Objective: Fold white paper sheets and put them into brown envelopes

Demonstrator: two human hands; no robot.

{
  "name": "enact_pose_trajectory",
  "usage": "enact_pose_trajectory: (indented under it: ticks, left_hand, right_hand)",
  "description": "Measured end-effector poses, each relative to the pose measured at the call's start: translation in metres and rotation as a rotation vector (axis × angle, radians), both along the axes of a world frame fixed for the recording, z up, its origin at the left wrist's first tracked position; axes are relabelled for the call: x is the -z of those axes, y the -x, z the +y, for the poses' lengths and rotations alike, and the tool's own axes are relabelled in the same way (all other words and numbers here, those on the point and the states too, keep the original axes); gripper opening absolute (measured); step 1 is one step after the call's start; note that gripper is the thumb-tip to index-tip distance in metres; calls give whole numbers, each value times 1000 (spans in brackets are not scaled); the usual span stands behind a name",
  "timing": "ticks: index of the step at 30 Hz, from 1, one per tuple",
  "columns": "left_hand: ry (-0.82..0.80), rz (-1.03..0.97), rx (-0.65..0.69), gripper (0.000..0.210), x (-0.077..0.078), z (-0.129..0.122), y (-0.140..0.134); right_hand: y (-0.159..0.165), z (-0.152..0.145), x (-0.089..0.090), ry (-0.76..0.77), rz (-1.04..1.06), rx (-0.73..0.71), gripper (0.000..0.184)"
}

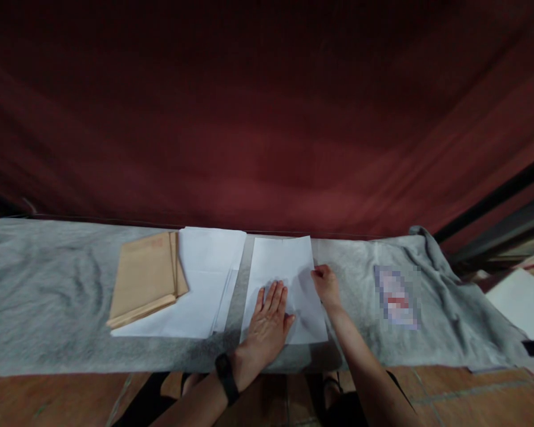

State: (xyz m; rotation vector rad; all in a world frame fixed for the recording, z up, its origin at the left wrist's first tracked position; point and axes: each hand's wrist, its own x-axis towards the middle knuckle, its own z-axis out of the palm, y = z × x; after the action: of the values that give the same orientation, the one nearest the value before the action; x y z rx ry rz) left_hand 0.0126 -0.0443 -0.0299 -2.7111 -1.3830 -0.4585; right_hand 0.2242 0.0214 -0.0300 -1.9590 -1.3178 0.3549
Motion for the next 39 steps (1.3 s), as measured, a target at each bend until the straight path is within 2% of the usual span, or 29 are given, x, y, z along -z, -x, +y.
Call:
enact_pose_trajectory:
  ticks: [5, 10, 13, 16, 18, 20, 24, 31, 39]
  left_hand:
    - [-31, 4, -13, 60, 3, -1, 0]
    - [-13, 2, -8, 63, -1, -1, -1]
    - [-2, 9, -22, 61, 0, -1, -2]
    - [-15, 26, 18, 60, 6, -2, -1]
    - [-41, 35, 67, 62, 12, -2, 1]
    - [-59, 38, 78, 67, 17, -3, 2]
    - [-46, 54, 27, 70, 18, 0, 3]
    - [4, 26, -58, 61, 7, 8, 18]
    - [-13, -5, -91, 67, 6, 13, 37]
  right_hand:
    - [5, -5, -4, -19, -69, -20, 24]
    - [16, -15, -21, -60, -171, -25, 31]
    - [37, -26, -26, -154, -231, -131, 42]
    - [69, -44, -15, -192, -200, -299, 47]
    - [88, -56, -2, -172, -188, -433, 50]
    - [97, -64, 8, -146, -213, -509, 53]
    - [89, -71, 13, -124, -306, -529, 55]
    - [61, -79, 10, -106, -572, -485, 56]
    - [37, -86, 13, -65, -644, -409, 62]
